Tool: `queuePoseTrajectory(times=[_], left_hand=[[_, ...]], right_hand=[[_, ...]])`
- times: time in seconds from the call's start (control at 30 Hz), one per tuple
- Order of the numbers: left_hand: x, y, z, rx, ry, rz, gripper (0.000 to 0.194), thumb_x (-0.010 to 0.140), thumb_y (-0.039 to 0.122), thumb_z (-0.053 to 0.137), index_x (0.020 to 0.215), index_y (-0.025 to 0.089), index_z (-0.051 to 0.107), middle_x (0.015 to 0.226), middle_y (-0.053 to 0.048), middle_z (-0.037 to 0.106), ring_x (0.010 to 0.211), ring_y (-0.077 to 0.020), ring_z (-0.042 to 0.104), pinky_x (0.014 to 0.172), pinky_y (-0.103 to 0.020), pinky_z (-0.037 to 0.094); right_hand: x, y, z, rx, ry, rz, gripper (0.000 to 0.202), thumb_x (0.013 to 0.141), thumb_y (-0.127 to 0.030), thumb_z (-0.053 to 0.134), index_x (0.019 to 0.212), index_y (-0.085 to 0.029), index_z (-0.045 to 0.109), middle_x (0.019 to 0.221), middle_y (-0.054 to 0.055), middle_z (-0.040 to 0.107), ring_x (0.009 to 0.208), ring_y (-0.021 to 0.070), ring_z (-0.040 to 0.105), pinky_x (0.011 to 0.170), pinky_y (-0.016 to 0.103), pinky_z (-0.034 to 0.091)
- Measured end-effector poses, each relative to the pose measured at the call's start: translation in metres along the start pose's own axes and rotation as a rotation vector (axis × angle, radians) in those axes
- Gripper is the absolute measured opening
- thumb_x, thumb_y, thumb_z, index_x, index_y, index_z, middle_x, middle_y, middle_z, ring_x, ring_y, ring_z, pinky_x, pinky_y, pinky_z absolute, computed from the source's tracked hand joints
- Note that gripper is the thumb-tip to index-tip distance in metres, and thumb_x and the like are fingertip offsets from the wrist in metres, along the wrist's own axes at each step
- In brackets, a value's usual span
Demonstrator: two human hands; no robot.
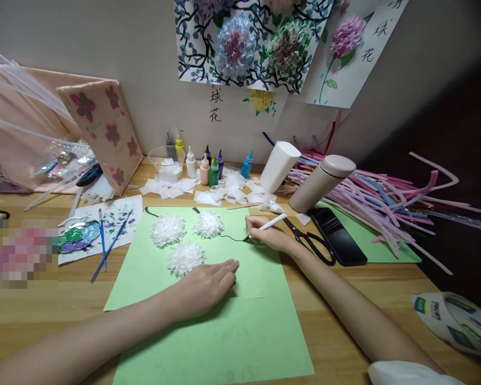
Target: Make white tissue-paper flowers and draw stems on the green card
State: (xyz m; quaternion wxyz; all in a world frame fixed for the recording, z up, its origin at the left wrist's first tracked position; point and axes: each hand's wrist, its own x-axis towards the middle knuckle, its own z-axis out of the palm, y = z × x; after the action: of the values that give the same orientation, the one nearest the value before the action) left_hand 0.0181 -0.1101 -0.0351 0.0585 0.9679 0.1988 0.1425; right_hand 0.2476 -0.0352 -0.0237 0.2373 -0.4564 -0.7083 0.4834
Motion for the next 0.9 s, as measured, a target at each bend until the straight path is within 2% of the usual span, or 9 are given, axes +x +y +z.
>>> queuePoseTrajectory(times=[0.37,0.6,0.67,0.8,0.9], left_hand=[[0.002,-0.001,0.001,-0.025,0.013,-0.010,0.016,0.089,0.011,0.035,0.091,0.009,0.051,0.119,-0.017,0.056,0.111,-0.0228,0.053,0.078,-0.033,0.056],[0.002,0.000,-0.001,-0.022,0.010,-0.012,0.017,0.089,0.013,0.035,0.091,0.008,0.051,0.118,-0.017,0.057,0.111,-0.0226,0.054,0.079,-0.033,0.055],[0.003,0.001,-0.002,-0.030,0.014,-0.019,0.017,0.090,0.014,0.035,0.093,0.008,0.052,0.118,-0.017,0.057,0.110,-0.0223,0.054,0.080,-0.033,0.055],[0.004,0.002,-0.003,-0.038,0.048,-0.041,0.021,0.091,0.017,0.034,0.098,0.009,0.052,0.116,-0.017,0.059,0.108,-0.0213,0.056,0.080,-0.033,0.055],[0.004,0.003,-0.003,-0.020,0.076,-0.054,0.021,0.091,0.018,0.034,0.096,0.009,0.052,0.114,-0.016,0.060,0.108,-0.0216,0.056,0.081,-0.034,0.054]], right_hand=[[-0.003,0.006,-0.016,0.022,-0.163,0.018,0.014,0.066,-0.011,0.042,0.055,-0.019,0.038,0.051,-0.006,0.038,0.048,0.0091,0.036,0.044,0.020,0.025],[-0.004,0.012,-0.024,0.098,-0.209,0.039,0.010,0.064,-0.013,0.045,0.056,-0.018,0.042,0.051,-0.006,0.039,0.048,0.0089,0.035,0.044,0.021,0.025],[-0.004,0.015,-0.023,0.221,-0.169,0.036,0.007,0.065,-0.016,0.046,0.058,-0.018,0.044,0.053,-0.005,0.041,0.046,0.0084,0.036,0.043,0.021,0.024],[-0.003,0.013,-0.011,0.497,0.037,0.007,0.006,0.071,-0.025,0.049,0.072,-0.019,0.047,0.059,-0.004,0.045,0.048,0.0088,0.041,0.044,0.021,0.026],[-0.001,-0.001,0.006,0.465,0.125,-0.032,0.011,0.077,-0.030,0.051,0.082,-0.020,0.049,0.065,-0.003,0.049,0.053,0.0095,0.044,0.049,0.021,0.032]])
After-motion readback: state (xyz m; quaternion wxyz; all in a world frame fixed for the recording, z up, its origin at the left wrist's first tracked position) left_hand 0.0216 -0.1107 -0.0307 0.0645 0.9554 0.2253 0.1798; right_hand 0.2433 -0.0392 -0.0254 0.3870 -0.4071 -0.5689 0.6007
